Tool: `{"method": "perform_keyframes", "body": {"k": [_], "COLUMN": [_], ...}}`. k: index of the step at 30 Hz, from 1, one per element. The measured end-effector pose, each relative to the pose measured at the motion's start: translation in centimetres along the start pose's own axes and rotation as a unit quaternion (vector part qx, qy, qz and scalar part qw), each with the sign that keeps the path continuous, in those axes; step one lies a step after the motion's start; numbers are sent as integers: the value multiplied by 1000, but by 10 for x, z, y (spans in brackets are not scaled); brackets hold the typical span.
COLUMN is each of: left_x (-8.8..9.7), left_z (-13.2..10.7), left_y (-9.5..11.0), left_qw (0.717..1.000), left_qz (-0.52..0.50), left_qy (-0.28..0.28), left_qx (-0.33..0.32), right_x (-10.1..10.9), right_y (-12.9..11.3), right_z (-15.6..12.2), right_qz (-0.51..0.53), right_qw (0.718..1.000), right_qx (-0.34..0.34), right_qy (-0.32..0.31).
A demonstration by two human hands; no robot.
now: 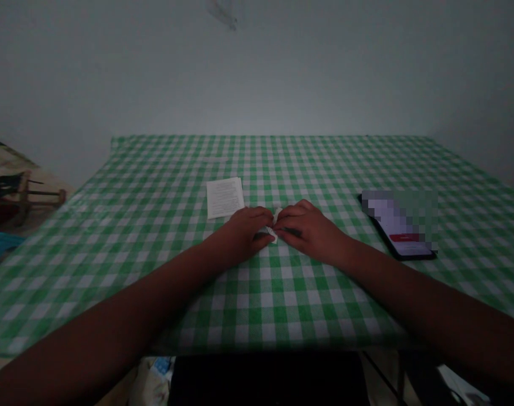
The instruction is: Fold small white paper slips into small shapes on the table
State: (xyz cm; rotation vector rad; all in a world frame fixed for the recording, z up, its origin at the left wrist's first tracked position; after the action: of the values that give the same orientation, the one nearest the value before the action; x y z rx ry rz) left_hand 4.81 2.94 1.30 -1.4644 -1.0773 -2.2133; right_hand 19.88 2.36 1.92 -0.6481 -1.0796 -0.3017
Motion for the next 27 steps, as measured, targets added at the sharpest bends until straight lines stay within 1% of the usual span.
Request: {"method": "perform_keyframes", "body": {"k": [5,10,17,20,24,27], "left_x": [4,6,9,9,9,9], "left_z": [-1,-3,-4,-5,-4,-3], "left_y": [-4,-5,-2,-2,-1,-1], "left_qw": [999,999,999,999,999,999], "left_qz": [-37,-50,-44,-40,-44,-46], "left_qy": [-8,6,10,7,7,8], "left_qx": [-18,-15,-19,-13,-13,-18], "right_x": [-6,-8,-7,-4,-1,-3], "right_y": [7,10,8,5,2,4], "right_z": [1,1,1,0,0,1], "right_qz": [3,2,1,3,16,25], "right_qw": [1000,999,999,999,999,999], "right_qx": [-26,-44,-51,-42,-27,-39], "right_qy": [14,17,4,1,9,16]}}
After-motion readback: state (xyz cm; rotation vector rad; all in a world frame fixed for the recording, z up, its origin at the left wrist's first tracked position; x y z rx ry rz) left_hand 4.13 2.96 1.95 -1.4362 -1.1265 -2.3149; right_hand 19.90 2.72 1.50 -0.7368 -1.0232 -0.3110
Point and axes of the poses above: each hand's wrist, its own z-axis towards the middle knuckle, its own x-axis out of the back of the hand, y = z × x, the point moved 5 cm from there along z, towards the middle knuckle, and after that the axes turned 5 degrees about x, right-handed, at the moved point
